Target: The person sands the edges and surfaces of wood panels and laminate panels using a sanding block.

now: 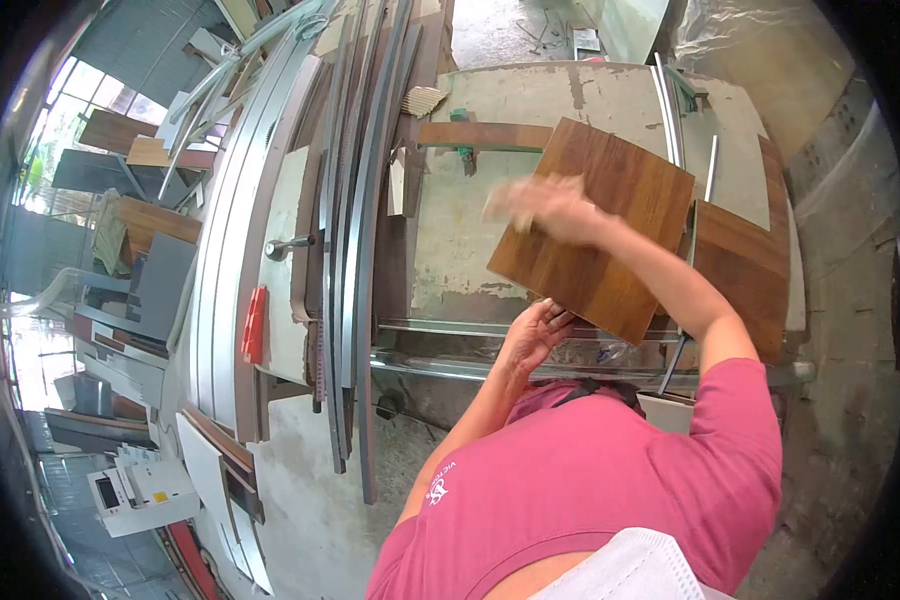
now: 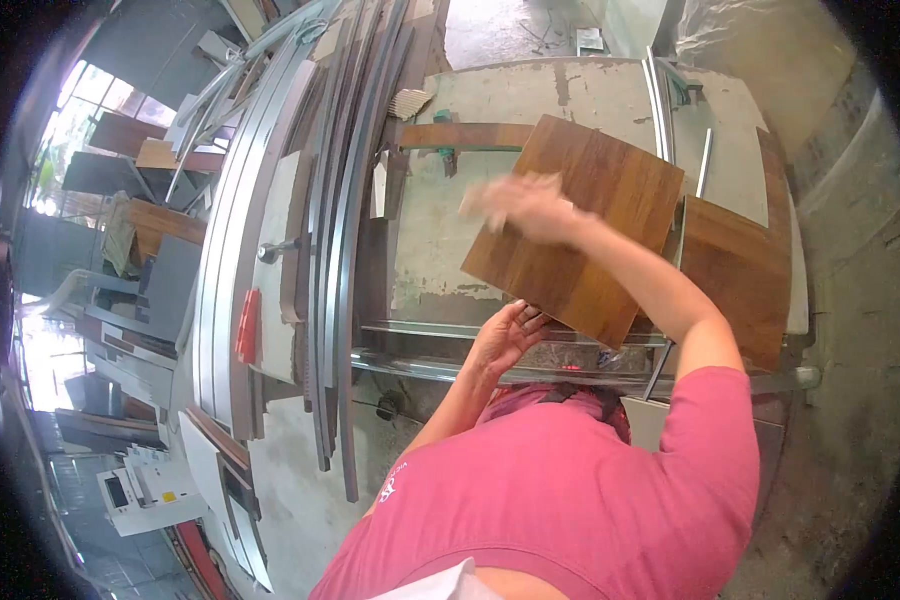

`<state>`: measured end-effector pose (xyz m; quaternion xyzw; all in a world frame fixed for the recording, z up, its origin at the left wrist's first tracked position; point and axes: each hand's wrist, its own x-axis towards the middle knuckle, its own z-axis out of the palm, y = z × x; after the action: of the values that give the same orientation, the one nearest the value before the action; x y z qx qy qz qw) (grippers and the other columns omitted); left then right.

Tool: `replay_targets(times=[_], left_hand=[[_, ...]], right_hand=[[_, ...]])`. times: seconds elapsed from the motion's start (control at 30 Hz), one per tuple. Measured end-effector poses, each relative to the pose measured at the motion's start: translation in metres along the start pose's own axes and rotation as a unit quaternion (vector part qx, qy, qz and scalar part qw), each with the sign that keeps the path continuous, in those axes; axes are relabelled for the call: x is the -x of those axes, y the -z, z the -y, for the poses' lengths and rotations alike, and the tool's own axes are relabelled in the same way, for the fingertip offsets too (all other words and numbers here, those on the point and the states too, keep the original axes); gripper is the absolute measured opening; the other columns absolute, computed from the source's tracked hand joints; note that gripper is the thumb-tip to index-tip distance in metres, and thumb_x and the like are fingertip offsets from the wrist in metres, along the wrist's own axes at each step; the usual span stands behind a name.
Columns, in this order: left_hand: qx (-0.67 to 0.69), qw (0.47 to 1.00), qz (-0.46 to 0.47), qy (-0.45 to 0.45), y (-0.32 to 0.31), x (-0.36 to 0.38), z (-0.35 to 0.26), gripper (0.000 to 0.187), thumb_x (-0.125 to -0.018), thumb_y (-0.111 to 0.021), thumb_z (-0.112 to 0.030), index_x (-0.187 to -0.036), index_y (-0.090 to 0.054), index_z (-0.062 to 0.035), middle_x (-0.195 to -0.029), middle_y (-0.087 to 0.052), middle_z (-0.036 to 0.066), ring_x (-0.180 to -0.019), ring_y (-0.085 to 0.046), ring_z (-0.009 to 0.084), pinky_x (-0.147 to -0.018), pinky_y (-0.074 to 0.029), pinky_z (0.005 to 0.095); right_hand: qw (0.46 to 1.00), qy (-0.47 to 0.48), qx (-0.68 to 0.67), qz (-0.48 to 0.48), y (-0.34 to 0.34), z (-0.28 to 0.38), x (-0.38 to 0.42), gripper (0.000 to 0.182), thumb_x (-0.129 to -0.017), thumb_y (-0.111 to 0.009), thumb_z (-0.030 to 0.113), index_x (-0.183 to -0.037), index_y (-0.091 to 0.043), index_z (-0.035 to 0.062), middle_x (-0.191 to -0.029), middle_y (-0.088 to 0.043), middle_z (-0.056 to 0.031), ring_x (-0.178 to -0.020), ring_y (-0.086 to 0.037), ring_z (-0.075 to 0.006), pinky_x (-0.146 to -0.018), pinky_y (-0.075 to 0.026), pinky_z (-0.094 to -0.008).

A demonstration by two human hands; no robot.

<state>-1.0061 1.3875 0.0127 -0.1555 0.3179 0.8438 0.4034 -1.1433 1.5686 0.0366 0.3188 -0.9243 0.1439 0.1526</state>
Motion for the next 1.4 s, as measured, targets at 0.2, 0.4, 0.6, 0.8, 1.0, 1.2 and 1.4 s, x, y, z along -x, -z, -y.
replay_targets(times=[0.2, 0.4, 0.6, 0.8, 1.0, 1.2, 1.4], left_hand=[[0.018, 0.999, -0.019, 0.036, -0.011, -0.014, 0.007, 0.038, -0.084, -0.060, -0.033, -0.113, -0.049, -0.0107, -0.104, -0.057, 0.005, -0.102, -0.052, 0.0242, -0.092, -0.039, 0.0423], [-0.094, 0.993, -0.066, -0.027, -0.024, -0.032, -0.003, 0.053, -0.077, -0.064, -0.047, -0.111, -0.052, -0.0085, -0.100, -0.058, 0.003, -0.092, -0.056, 0.0195, -0.081, -0.046, 0.0371], [-0.071, 0.990, -0.047, -0.116, -0.066, -0.025, -0.057, 0.047, -0.081, -0.062, -0.038, -0.109, -0.051, -0.0010, -0.099, -0.058, 0.011, -0.084, -0.061, 0.0236, -0.071, -0.052, 0.0395], [-0.323, 0.886, -0.093, -0.318, -0.117, 0.039, -0.116, 0.041, -0.081, -0.063, -0.026, -0.107, -0.054, 0.0043, -0.099, -0.060, 0.011, -0.081, -0.060, 0.0156, -0.068, -0.049, 0.0281], [-0.446, 0.757, -0.045, -0.476, -0.158, 0.080, -0.160, 0.028, -0.085, -0.062, -0.021, -0.098, -0.058, 0.0039, -0.085, -0.061, 0.005, -0.077, -0.054, 0.0095, -0.070, -0.043, 0.0232], [-0.703, 0.500, -0.021, -0.506, -0.150, 0.091, -0.139, 0.036, -0.074, -0.064, -0.003, -0.110, -0.057, -0.0051, -0.094, -0.065, 0.010, -0.072, -0.061, 0.0135, -0.064, -0.048, 0.0258], [-0.814, 0.201, 0.145, -0.525, -0.105, 0.080, -0.116, 0.034, -0.074, -0.061, -0.012, -0.108, -0.057, -0.0094, -0.113, -0.060, 0.004, -0.097, -0.060, 0.0282, -0.083, -0.049, 0.0327]], right_hand=[[0.856, -0.514, 0.053, -0.018, 0.008, -0.147, 0.013, 0.041, -0.089, -0.035, 0.015, -0.126, -0.045, 0.0291, -0.135, -0.041, 0.0008, -0.124, -0.038, -0.0259, -0.101, -0.024, -0.0525], [0.863, -0.456, -0.060, -0.208, 0.041, -0.127, 0.078, 0.036, -0.093, -0.037, 0.024, -0.127, -0.045, 0.0184, -0.123, -0.053, -0.0074, -0.116, -0.048, -0.0257, -0.096, -0.036, -0.0346], [0.831, -0.425, -0.105, -0.345, 0.146, -0.103, 0.126, 0.039, -0.095, -0.034, 0.032, -0.127, -0.045, 0.0140, -0.119, -0.054, -0.0137, -0.110, -0.051, -0.0326, -0.089, -0.040, -0.0352], [0.791, -0.536, 0.027, -0.292, 0.201, -0.106, 0.192, 0.042, -0.094, -0.037, 0.035, -0.118, -0.050, 0.0037, -0.107, -0.057, -0.0221, -0.096, -0.055, -0.0381, -0.079, -0.043, -0.0420], [0.769, -0.500, -0.038, -0.397, 0.206, -0.082, 0.212, 0.046, -0.095, -0.037, 0.036, -0.117, -0.051, -0.0019, -0.115, -0.055, -0.0181, -0.107, -0.051, -0.0308, -0.090, -0.039, -0.0355], [0.810, -0.399, 0.028, -0.429, 0.194, -0.070, 0.204, 0.042, -0.095, -0.037, 0.035, -0.116, -0.052, 0.0028, -0.102, -0.058, -0.0218, -0.091, -0.055, -0.0339, -0.079, -0.041, -0.0395], [0.793, -0.504, -0.023, -0.340, 0.195, -0.058, 0.200, 0.040, -0.095, -0.037, 0.031, -0.120, -0.049, 0.0023, -0.111, -0.056, -0.0191, -0.102, -0.053, -0.0291, -0.085, -0.039, -0.0367]])
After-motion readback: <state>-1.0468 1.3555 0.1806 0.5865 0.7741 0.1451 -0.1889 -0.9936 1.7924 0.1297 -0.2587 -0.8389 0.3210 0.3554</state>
